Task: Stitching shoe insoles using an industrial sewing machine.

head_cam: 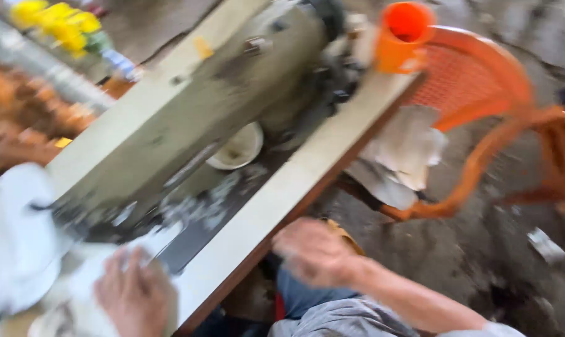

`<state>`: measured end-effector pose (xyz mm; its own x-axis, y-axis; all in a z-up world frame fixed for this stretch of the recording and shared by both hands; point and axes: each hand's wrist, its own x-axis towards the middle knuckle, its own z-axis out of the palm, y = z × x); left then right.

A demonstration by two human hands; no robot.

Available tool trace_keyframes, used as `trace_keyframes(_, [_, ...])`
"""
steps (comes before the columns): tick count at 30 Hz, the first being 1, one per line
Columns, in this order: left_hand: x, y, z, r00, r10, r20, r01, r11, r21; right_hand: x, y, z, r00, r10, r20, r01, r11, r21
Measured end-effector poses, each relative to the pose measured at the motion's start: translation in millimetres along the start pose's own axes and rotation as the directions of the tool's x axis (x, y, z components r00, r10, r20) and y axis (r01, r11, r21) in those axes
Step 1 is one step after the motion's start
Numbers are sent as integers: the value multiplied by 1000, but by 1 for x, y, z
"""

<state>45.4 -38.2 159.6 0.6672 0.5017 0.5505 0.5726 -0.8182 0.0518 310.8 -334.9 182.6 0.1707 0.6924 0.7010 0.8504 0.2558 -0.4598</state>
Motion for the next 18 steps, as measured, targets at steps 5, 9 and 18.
trace_keyframes(5, [-2,3,-8,988,-112,104,106,993,56,46,38,-73,985,64,-160,-101,968,-231])
trace_keyframes(9, [7,14,-22,974,-163,160,163,987,12,84,96,-121,972,-87,-219,-30,876,-481])
trace_keyframes(18, [13,23,-16,997,-58,-44,59,998,22,222,195,-160,935,199,-293,-332,782,-528])
